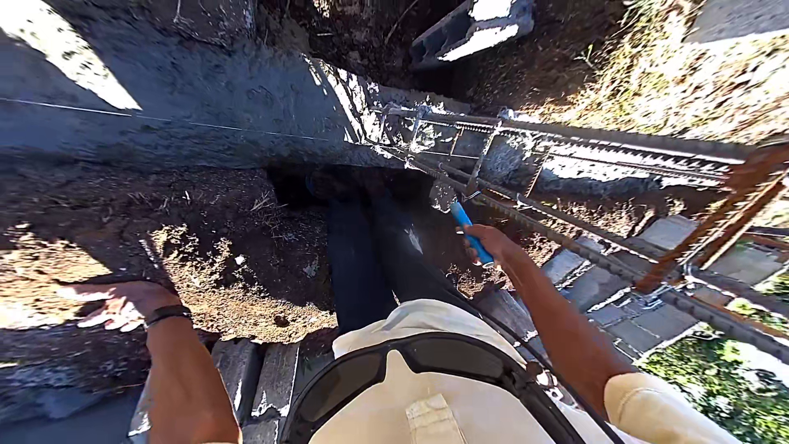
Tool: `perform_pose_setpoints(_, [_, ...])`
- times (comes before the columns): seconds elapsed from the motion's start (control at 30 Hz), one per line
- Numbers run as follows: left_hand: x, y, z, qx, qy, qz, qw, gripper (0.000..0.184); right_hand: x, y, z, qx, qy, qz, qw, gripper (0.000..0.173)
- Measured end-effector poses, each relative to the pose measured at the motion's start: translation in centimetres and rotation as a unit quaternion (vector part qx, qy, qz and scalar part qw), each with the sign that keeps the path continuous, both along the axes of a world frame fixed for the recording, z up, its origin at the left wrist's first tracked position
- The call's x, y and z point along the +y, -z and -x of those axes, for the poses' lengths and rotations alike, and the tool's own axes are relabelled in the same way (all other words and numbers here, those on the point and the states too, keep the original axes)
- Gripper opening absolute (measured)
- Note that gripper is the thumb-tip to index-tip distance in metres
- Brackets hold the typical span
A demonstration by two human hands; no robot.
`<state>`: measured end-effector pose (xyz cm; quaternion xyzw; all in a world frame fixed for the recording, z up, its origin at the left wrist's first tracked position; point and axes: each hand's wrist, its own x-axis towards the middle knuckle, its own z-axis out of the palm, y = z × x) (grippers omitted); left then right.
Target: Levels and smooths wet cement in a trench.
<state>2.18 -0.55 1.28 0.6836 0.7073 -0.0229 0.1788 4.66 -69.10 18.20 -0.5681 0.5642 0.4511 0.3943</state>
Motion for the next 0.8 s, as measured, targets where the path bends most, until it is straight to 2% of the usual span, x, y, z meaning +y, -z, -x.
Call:
perform_pose_setpoints(0.2, [0.5, 0.1, 0.3, 0.039, -0.001, -0.002, 0.999, 0.087, 7.3, -2.6, -2.2, 0.019, -0.195, -0.081, 0.977, 0.041])
perform_pose_setpoints(0.33, [-0.4, -0.6, 0.1, 0.023, -0.041, 0.015, 0.999, 0.089, 13.9, -2.8, -4.2, -0.021, -0.237, -0.159, 0.958, 0.044])
perform_pose_setpoints(0.5, [1.4, 1.1, 1.1, 0.069, -0.083, -0.010, 0.994, 0.100, 25.8, -0.7, -9.0, -0.097, -0.290, -0.258, 0.917, 0.050])
perform_pose_setpoints(0.6, [1.5, 1.0, 0.6, 0.072, -0.092, -0.014, 0.993, 0.099, 33.8, 0.3, -12.7, -0.162, -0.339, -0.311, 0.873, 0.046])
perform_pose_setpoints(0.67, [1.4, 0.7, 0.1, 0.075, -0.107, -0.028, 0.991, 0.098, 39.2, 1.1, -15.4, -0.217, -0.399, -0.305, 0.837, 0.046])
perform_pose_setpoints(0.8, [1.9, 0.6, 0.0, 0.096, -0.117, -0.047, 0.987, 0.095, 49.9, 3.4, -21.7, -0.297, -0.616, -0.178, 0.708, 0.048])
